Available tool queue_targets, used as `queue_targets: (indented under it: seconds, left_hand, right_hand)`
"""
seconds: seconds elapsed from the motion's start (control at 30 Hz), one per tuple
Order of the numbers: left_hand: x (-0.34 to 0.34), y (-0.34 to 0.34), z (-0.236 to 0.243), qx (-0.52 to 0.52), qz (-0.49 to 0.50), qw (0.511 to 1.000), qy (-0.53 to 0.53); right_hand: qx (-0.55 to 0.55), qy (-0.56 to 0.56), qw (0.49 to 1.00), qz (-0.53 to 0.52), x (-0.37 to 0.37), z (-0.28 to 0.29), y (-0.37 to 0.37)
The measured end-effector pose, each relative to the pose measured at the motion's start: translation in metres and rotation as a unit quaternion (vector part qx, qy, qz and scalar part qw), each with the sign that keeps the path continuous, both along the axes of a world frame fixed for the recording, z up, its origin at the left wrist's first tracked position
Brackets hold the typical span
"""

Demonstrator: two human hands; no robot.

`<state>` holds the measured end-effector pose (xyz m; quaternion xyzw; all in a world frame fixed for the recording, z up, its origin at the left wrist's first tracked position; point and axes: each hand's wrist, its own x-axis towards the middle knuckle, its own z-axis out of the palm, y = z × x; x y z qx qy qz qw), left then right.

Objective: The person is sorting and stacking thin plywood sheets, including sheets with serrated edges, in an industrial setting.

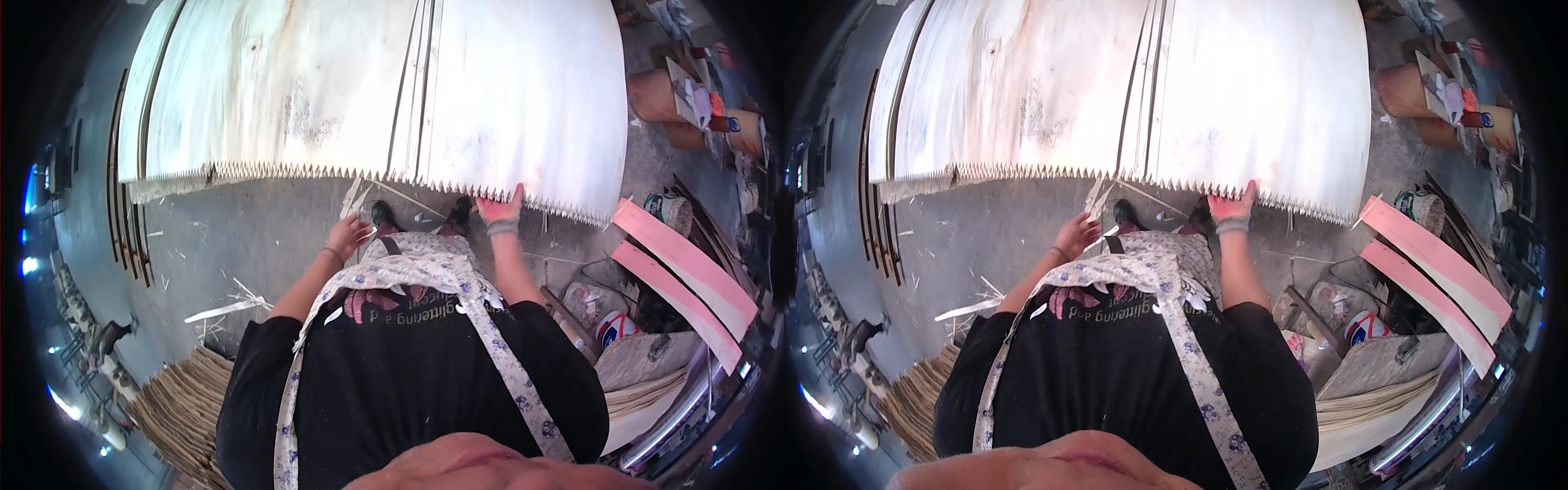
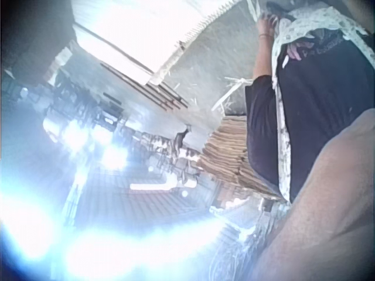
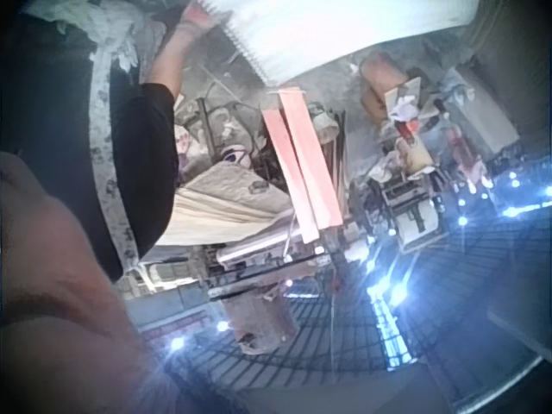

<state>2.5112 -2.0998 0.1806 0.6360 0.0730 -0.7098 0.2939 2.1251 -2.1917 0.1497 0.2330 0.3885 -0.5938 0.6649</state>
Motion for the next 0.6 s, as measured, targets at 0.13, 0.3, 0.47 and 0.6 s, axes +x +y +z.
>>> queue_targets:
  seconds: [0.13, 0.3, 0.47, 0.6]
  left_hand:
    - [-0.069, -0.030, 0.007, -0.054, 0.011, 0.996, 0.075]
    - [-0.134, -0.061, 0.038, -0.050, -0.002, 0.998, 0.033]
    - [-0.177, -0.083, 0.055, -0.072, -0.020, 0.994, 0.080]
    - [-0.210, -0.106, 0.089, -0.143, -0.068, 0.972, 0.172]
  right_hand:
    - [0.253, -0.081, 0.964, 0.022, -0.037, 0.002, -0.015]
    - [0.163, -0.067, 0.984, 0.043, -0.066, 0.112, -0.016]
    - [-0.026, -0.026, 0.998, 0.045, -0.195, 0.196, -0.035]
    - [-0.003, 0.057, 0.997, 0.053, -0.274, 0.218, -0.042]
